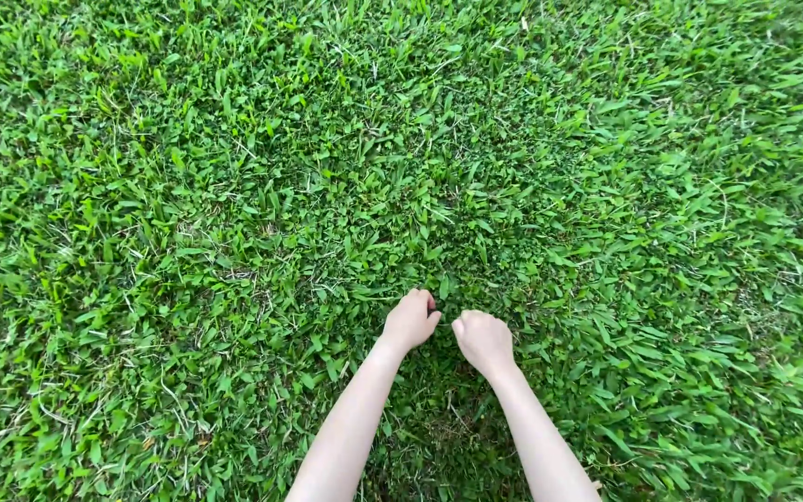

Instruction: The person pulls individual strands of grass or weeds from a lawn by hand.

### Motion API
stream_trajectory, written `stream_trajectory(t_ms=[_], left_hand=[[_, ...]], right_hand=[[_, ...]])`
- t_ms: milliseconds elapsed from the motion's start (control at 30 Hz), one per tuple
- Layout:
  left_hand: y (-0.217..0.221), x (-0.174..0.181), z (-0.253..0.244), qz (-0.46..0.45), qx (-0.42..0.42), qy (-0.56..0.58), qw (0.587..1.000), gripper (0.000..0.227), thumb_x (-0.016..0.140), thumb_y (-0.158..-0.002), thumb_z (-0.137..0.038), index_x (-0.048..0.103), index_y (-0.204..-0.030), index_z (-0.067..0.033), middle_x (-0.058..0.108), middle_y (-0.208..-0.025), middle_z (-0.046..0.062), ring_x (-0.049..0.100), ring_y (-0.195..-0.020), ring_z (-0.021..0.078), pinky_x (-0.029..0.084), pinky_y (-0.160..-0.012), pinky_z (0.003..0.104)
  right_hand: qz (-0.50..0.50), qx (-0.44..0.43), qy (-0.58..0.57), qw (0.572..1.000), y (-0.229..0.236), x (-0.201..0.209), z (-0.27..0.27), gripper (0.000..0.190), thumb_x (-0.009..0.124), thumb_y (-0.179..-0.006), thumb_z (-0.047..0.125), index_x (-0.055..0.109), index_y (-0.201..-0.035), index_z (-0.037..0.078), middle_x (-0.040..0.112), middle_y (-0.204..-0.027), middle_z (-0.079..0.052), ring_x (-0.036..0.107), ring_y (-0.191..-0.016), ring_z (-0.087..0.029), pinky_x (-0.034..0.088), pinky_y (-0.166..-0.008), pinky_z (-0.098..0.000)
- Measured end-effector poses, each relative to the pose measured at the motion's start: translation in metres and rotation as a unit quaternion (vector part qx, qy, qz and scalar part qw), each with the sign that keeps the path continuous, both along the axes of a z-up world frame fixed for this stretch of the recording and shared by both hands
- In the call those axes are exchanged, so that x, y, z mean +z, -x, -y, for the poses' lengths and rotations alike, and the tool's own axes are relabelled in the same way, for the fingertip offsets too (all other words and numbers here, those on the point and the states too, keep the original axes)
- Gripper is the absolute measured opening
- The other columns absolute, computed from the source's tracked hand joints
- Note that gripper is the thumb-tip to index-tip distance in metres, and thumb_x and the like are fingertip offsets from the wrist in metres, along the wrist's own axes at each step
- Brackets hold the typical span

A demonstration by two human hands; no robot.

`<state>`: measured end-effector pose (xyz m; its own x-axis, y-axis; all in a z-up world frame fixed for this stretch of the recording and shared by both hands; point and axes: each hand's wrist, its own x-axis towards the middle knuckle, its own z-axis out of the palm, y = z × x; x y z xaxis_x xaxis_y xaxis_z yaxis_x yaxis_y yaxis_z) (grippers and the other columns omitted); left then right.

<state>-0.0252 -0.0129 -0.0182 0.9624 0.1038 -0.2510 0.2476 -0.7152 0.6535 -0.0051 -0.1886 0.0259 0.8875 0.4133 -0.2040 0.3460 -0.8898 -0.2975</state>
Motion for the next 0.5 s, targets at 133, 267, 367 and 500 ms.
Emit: stream_trajectory(t_ms=[133,267,367,500], left_hand=[[0.006,0.013,0.000,0.001,0.020,-0.074,0.997,0.036,0.073,-0.089,-0.034,0.062,-0.107,-0.0045,0.064,-0.110,0.015,0.066,-0.105,0.0340,0.056,-0.086,0.047],[0.009,0.017,0.003,-0.052,0.058,-0.168,0.983,0.054,0.077,-0.084,-0.047,0.060,-0.111,-0.0033,0.063,-0.110,0.013,0.066,-0.105,0.0306,0.056,-0.085,0.045],[0.006,0.009,0.010,-0.069,0.062,-0.233,0.968,0.058,0.079,-0.078,-0.050,0.060,-0.110,-0.0052,0.064,-0.107,0.010,0.067,-0.103,0.0268,0.056,-0.083,0.043],[-0.008,-0.046,0.027,-0.021,0.061,-0.370,0.927,0.029,0.070,-0.087,-0.035,0.061,-0.103,-0.0121,0.064,-0.098,0.004,0.068,-0.091,0.0204,0.055,-0.076,0.037]], right_hand=[[-0.169,-0.121,0.022,0.978,-0.019,0.025,0.039,0.040,0.042,-0.107,0.035,0.067,-0.097,0.005,0.072,-0.105,-0.018,0.072,-0.095,-0.032,0.054,-0.090,-0.0497],[-0.071,-0.074,0.039,0.994,-0.045,0.028,0.075,0.035,0.062,-0.092,0.034,0.068,-0.113,0.007,0.066,-0.117,-0.019,0.064,-0.109,-0.038,0.053,-0.092,-0.0504],[0.046,-0.065,0.014,0.997,-0.059,0.029,0.057,0.043,0.071,-0.083,0.036,0.069,-0.115,0.007,0.066,-0.114,-0.018,0.060,-0.111,-0.036,0.052,-0.090,-0.0492],[0.102,-0.071,0.004,0.992,-0.080,0.024,-0.006,0.044,0.067,-0.095,0.050,0.072,-0.101,0.007,0.068,-0.108,-0.014,0.062,-0.111,-0.031,0.054,-0.091,-0.0452]])
